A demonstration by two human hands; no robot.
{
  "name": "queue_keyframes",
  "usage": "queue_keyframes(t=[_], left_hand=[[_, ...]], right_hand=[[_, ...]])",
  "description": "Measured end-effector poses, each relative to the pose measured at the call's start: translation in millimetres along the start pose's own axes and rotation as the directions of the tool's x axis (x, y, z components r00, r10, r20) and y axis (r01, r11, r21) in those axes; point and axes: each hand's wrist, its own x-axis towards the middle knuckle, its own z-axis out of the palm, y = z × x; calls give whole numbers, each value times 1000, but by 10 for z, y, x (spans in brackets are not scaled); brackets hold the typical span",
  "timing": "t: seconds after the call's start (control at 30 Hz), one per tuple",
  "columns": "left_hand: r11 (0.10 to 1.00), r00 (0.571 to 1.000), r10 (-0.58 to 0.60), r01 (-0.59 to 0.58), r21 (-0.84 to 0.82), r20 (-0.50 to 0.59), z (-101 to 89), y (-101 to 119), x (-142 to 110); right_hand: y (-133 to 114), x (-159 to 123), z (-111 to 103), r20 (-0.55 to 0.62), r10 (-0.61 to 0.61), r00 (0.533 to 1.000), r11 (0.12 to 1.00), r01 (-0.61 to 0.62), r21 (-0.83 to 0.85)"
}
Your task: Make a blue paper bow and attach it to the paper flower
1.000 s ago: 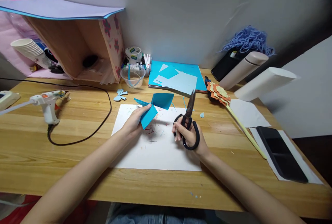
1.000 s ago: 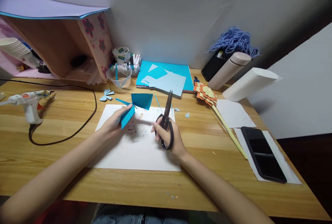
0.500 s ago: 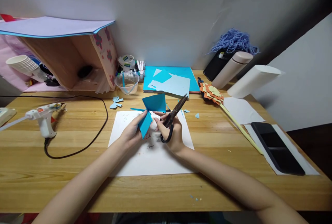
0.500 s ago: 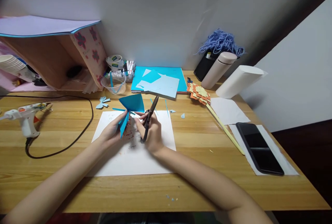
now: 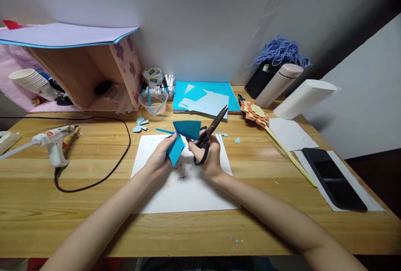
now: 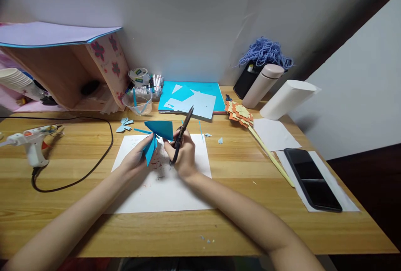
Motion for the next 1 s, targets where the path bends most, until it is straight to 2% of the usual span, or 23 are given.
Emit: queue_keyframes(t=[0.13,0.3,0.37,0.43,0.5,0.57,0.63,0.77,0.9,1.0], left_hand=[[990,997,60,-54,134,-41,-30,34,21],[967,981,161,-134,217,-110,-82,20,39],[959,973,190,-156,236,-130,-84,5,37],[947,967,217,-174,272,-136,-74,-14,27],[932,964,233,-183,314,-130,-62,-36,14],[925,970,216,-167,341,-112,-55,-60,2],[934,980,178,-141,329,-86,-56,-75,-1],[951,989,138,-121,284,-42,-84,-55,22],[912,993,116,-116,393,23,-111,-1,51],[881,990,142,-130,455,8,-112,12,59]], right_hand=[[122,241,-264,-79,-57,995,997,53,-50],[131,521,-560,-160,-30,987,994,12,-113],[65,473,-560,-92,1,996,996,-9,-90],[-1,347,-497,43,68,997,996,-65,-68],[-38,204,-407,190,157,969,987,-146,-73],[-39,98,-326,274,203,940,979,-189,-78],[-23,51,-278,282,195,939,981,-183,-71],[-18,93,-288,215,157,964,985,-138,-101],[-42,156,-343,204,175,963,978,-146,-150],[-36,165,-361,207,185,961,974,-150,-172]])
